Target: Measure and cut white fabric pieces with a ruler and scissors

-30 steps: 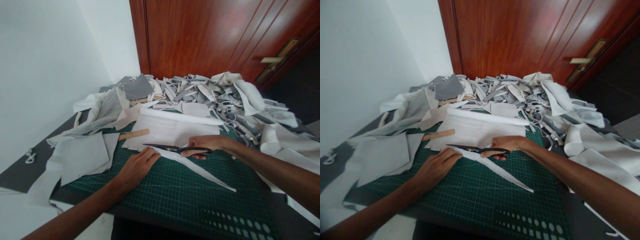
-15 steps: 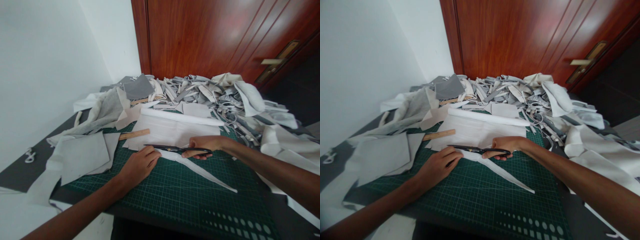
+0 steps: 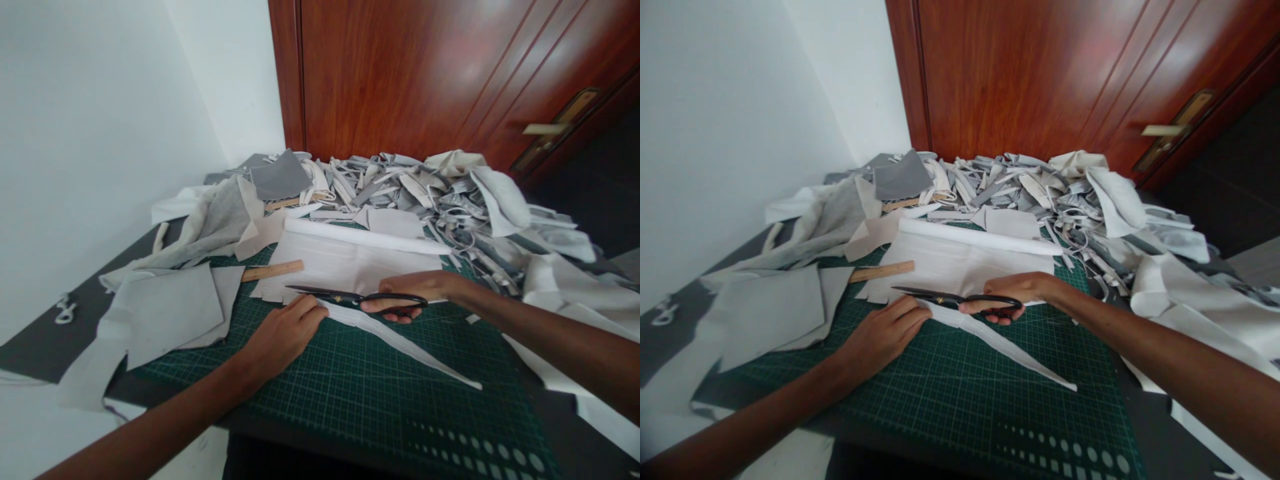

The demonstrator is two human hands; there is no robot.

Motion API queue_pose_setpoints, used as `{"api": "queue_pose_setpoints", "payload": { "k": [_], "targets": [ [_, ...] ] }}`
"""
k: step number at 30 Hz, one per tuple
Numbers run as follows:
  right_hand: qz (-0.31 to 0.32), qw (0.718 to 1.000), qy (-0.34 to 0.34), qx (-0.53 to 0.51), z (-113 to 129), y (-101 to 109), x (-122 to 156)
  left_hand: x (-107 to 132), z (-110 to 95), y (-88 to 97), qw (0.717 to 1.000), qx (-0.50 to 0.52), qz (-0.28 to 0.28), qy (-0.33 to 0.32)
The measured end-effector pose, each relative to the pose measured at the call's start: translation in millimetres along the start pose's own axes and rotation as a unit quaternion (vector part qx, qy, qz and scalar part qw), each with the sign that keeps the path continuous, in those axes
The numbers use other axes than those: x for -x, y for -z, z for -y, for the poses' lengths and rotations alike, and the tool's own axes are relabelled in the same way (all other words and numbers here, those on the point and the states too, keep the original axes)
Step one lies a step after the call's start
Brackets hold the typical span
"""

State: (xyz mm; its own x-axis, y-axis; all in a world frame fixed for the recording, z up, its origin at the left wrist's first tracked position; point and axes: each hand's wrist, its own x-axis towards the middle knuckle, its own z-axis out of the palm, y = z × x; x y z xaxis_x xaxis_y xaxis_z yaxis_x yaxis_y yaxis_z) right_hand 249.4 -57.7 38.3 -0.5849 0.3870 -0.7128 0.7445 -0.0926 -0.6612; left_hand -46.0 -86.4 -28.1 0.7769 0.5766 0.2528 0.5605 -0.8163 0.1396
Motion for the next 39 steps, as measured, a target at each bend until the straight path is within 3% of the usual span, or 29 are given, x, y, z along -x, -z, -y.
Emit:
{"api": "queue_pose_setpoints", "payload": {
  "k": [12,28,35,39],
  "targets": [
    [-0.005,1.0,0.008,0.01,17.4,2.4,-12.8,0.1,-0.5,0.4,0.999,0.019,-0.045,-0.024],
    [-0.051,0.996,0.015,0.071,12.1,1.9,-19.7,-2.0,-0.4,-0.4,0.999,-0.009,-0.036,-0.03],
    [-0.064,0.995,-0.005,0.072,14.1,7.7,-18.8,3.9,-5.0,9.8,0.992,-0.047,-0.086,-0.079],
    [-0.053,0.997,0.006,0.06,15.2,9.2,-17.8,16.4,-9.7,13.9,0.991,-0.075,-0.107,-0.009]
  ]
}}
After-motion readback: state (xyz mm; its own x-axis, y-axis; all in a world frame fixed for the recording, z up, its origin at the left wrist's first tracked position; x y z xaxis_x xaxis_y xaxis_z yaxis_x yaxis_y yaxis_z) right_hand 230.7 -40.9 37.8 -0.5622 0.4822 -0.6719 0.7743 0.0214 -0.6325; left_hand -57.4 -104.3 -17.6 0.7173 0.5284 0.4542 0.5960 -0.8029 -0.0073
